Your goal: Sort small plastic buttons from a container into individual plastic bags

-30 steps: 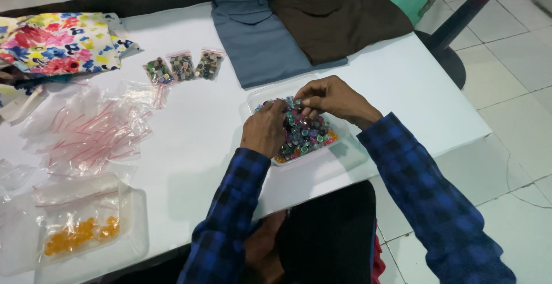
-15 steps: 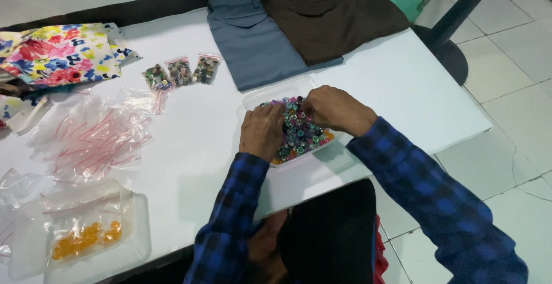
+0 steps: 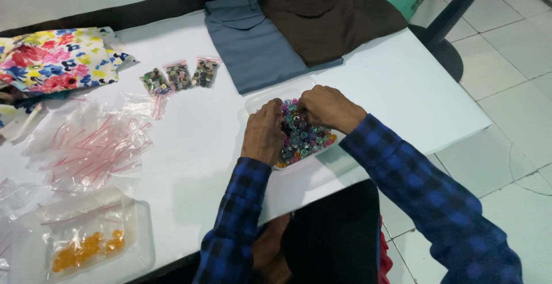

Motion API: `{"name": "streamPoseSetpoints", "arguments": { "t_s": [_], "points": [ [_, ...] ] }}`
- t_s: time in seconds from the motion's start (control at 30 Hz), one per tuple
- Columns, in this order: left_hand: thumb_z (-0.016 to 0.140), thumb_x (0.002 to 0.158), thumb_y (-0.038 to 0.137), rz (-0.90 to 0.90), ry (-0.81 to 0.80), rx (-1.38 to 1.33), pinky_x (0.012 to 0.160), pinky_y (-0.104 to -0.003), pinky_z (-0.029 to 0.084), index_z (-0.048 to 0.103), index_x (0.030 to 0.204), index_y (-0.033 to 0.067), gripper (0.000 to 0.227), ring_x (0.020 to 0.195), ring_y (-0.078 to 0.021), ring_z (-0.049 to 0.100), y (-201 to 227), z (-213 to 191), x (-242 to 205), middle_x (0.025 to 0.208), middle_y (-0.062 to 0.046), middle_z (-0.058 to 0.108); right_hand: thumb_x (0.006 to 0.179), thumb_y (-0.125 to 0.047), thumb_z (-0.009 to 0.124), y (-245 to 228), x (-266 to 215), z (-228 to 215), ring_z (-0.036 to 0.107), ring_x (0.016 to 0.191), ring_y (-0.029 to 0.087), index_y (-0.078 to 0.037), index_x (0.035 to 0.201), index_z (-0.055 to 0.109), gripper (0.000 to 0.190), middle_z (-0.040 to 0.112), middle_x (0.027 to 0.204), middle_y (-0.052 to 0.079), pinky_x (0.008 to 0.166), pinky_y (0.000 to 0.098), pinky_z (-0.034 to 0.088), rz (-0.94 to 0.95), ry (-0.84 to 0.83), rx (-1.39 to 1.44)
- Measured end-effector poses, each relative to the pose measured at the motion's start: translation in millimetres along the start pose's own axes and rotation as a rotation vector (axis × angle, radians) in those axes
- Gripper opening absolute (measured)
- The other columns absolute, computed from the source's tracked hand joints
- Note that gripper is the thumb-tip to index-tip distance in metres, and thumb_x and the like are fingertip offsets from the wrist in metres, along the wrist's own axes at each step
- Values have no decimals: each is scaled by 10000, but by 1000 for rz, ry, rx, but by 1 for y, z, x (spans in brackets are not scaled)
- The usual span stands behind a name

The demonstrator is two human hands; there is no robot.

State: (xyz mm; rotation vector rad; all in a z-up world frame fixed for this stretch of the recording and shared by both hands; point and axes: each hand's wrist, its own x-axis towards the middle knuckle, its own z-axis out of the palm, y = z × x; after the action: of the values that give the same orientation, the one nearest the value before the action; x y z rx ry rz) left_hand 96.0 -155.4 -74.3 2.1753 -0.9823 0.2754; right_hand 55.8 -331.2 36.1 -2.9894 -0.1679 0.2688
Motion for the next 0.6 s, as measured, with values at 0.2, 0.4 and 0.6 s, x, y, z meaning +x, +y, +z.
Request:
{"name": "streamPoseSetpoints", "arguments": {
  "t_s": [0.2,0.4,0.6],
  "points": [
    [514,988,96,-33,-11,-4,855,-437,482,451,1304,145,326,967,-336,665,0,2,2,993,-46,579,898,-186,659,14,31,26,722,925,502,-49,960,807,211,762,873,254,793,563,585,7,-5,164],
    [520,1007,126,-23,-56,18,871,-415,488,451,1312,162,314,967,-293,694,-1,-2,-1,1009,-24,639,841,-185,629,10,17,20,736,927,448,-79,913,797,212,772,859,197,815,528,577,49,-117,166],
    [544,936,18,-31,-32,39,861,-414,487,422,1368,134,464,967,-316,689,9,-8,0,1056,-80,614,869,-178,668,-17,-14,-32,691,1063,520,-101,1121,790,290,771,1032,261,914,598,533,21,-117,483]
  ]
}}
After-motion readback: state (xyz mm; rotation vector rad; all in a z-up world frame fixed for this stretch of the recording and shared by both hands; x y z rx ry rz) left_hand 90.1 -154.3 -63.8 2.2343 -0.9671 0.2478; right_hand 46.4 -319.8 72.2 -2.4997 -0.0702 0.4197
